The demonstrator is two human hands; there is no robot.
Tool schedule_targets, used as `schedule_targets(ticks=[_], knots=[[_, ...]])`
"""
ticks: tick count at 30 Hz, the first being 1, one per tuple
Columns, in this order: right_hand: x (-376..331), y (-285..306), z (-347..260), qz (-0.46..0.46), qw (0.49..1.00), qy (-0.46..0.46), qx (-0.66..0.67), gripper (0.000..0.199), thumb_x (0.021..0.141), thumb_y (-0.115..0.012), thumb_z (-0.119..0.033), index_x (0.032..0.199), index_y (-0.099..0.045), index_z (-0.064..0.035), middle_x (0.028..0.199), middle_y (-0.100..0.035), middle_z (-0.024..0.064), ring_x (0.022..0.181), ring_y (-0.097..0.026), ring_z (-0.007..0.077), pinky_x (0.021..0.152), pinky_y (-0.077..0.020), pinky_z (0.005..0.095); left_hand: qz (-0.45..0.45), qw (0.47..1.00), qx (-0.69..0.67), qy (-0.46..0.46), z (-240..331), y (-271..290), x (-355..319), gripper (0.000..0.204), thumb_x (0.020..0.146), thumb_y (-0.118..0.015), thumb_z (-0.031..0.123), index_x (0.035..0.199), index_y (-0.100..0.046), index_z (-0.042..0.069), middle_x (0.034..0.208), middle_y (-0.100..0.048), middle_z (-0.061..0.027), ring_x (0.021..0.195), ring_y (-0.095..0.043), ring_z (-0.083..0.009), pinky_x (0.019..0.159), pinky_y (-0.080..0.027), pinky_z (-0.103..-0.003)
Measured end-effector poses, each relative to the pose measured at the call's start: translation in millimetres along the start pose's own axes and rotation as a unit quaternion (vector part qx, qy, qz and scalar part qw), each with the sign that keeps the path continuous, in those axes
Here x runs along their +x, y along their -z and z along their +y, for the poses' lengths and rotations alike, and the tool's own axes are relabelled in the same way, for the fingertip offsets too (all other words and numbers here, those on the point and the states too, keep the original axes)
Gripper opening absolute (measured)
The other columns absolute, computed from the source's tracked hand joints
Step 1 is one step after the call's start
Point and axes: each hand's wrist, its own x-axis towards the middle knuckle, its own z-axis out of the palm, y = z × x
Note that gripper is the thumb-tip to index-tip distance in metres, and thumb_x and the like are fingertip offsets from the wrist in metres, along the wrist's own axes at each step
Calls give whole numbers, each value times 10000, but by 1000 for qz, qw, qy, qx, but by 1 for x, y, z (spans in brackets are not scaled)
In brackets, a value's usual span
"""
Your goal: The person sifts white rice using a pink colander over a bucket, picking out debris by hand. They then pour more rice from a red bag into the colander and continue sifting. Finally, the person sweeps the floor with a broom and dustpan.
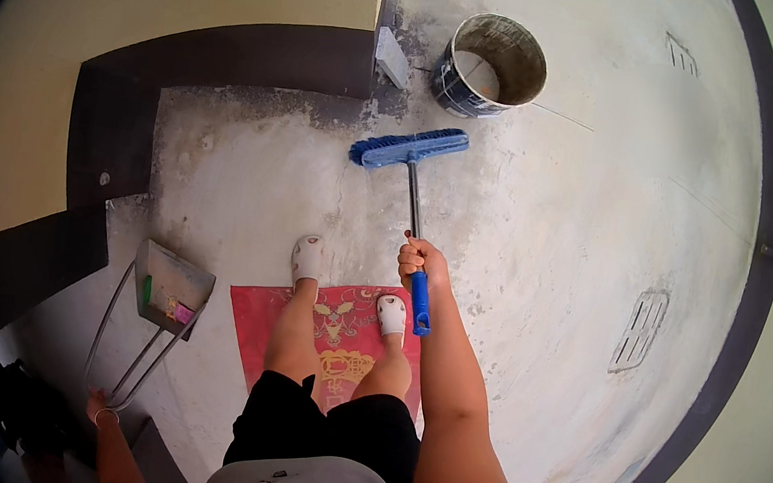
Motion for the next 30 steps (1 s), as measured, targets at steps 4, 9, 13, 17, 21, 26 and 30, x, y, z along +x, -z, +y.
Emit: schedule_targets(ticks=[4,9,13,17,21,26,30], knots=[[-48,60,24,12,998,-50,-42,241,926,-448,-76,1162,-490,-100,601,-353,-42,420,-338,39,349,-281,186,91,953,-243,156,-18,11,-92,427,907,-597,349,642,-627,16,643,-601,-62,651,-559,-203,784,-427,-394],[-49,65,101,-9,956,-145,-255,369,919,-451,-91,1278,-453,-174,617,-349,-28,405,-311,32,333,-269,190,107,879,-430,176,-148,73,-144,455,908,-615,234,542,-375,109,532,-452,-50,586,-538,-199,696,-474,-366],[-3,40,198,-75,892,-252,-367,176,913,-464,-79,1068,-447,-161,631,-395,-22,413,-331,39,345,-253,199,135,831,-484,237,-231,76,-230,455,909,-606,206,546,-347,113,500,-384,-28,510,-474,-173,705,-518,-371],[89,30,303,-119,837,-325,-425,163,882,-520,-39,997,-438,-120,649,-430,5,457,-333,65,403,-265,230,137,824,-470,285,-260,42,-284,428,891,-628,232,564,-367,141,500,-338,9,513,-462,-156,744,-503,-341],[147,55,328,-144,788,-275,-531,180,828,-613,-44,957,-487,-56,642,-537,68,461,-491,117,395,-404,265,127,843,-421,310,-315,32,-292,442,875,-652,229,561,-356,135,530,-340,8,540,-468,-154,741,-485,-342],[69,178,184,13,790,-196,-581,680,837,-590,-3,1432,-348,-227,648,-521,40,436,-437,106,395,-374,262,110,868,-365,317,-371,36,-298,468,835,-703,269,547,-360,135,557,-352,7,634,-505,-147,709,-466,-318],[-34,190,62,204,743,-98,-630,726,845,-515,19,1467,-256,-250,639,-483,20,429,-377,87,389,-348,253,86,869,-339,351,-379,19,-316,467,831,-710,285,549,-370,134,585,-398,-3,707,-559,-159,699,-465,-304]])
